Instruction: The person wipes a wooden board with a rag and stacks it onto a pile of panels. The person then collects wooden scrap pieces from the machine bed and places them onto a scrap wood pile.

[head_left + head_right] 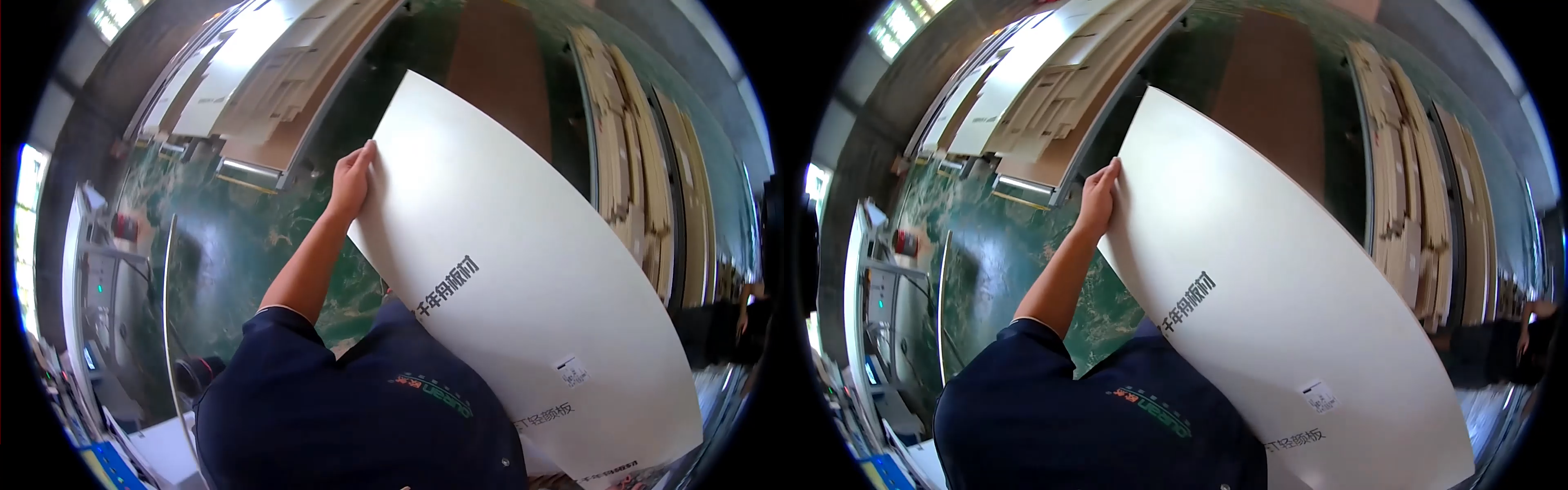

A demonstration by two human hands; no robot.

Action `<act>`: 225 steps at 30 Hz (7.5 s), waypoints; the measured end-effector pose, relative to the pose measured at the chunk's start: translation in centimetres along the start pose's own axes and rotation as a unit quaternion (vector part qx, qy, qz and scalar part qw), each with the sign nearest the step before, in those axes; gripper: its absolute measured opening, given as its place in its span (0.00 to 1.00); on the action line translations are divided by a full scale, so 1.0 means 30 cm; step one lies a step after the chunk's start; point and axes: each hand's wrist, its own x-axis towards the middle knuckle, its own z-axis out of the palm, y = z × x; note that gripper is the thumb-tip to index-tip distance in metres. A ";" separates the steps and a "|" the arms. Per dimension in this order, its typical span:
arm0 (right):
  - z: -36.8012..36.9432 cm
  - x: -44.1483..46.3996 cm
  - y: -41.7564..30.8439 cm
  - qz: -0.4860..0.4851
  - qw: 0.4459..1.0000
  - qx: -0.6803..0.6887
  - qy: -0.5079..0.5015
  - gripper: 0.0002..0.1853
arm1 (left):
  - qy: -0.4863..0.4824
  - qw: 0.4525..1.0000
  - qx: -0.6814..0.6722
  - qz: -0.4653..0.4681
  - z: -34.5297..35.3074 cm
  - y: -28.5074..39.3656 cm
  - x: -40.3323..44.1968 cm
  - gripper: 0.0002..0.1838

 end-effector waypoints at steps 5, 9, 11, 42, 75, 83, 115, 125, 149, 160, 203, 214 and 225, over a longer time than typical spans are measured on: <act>0.460 0.189 -0.081 -0.039 0.994 0.012 -0.097 0.14 | 0.027 0.999 -0.016 0.040 -0.074 0.041 -0.051 0.26; 0.714 0.261 -0.069 -0.039 0.985 0.030 -0.163 0.14 | 0.062 0.996 -0.026 0.066 -0.105 0.040 -0.086 0.26; 0.795 0.284 0.004 -0.025 0.981 0.034 -0.188 0.14 | 0.080 0.994 -0.019 0.074 -0.114 0.034 -0.122 0.26; 2.665 -1.346 0.346 -0.019 0.694 0.094 -0.713 0.16 | 0.730 0.681 0.033 0.043 -0.926 -0.314 -1.133 0.26; 3.136 -3.814 -0.517 0.075 0.561 0.153 -0.810 0.17 | 0.827 0.548 -0.103 0.070 -2.438 -0.127 -0.773 0.32; 3.340 -4.161 -0.572 0.054 0.582 0.105 -0.805 0.18 | 0.758 0.636 -0.139 0.036 -2.924 -0.076 -0.359 0.31; 4.695 -5.650 -0.587 0.031 0.632 -0.172 -0.755 0.10 | 0.592 0.744 0.010 -0.310 -4.447 0.640 1.526 0.36; 5.215 -6.050 -0.615 -0.016 0.596 -0.185 -0.781 0.09 | 0.626 0.721 -0.032 -0.295 -4.549 0.567 1.848 0.35; 5.939 -5.988 -0.277 -0.021 0.644 -0.155 -0.749 0.10 | 0.694 0.671 -0.078 -0.248 -4.223 0.672 2.477 0.34; 6.022 -5.186 -0.386 0.085 0.744 -0.119 -0.652 0.12 | 0.588 0.787 -0.014 -0.185 -4.075 0.844 2.983 0.34; 8.330 -4.842 0.070 0.199 0.708 -0.093 -0.671 0.10 | 0.664 0.744 -0.013 -0.076 -2.898 1.596 5.064 0.34; 8.517 -4.828 -0.109 0.101 0.710 -0.089 -0.691 0.11 | 0.648 0.746 -0.112 -0.106 -2.882 1.315 5.096 0.33; 8.830 -5.059 -0.074 0.122 0.624 -0.111 -0.764 0.11 | 0.725 0.671 -0.050 -0.146 -2.698 1.269 5.155 0.34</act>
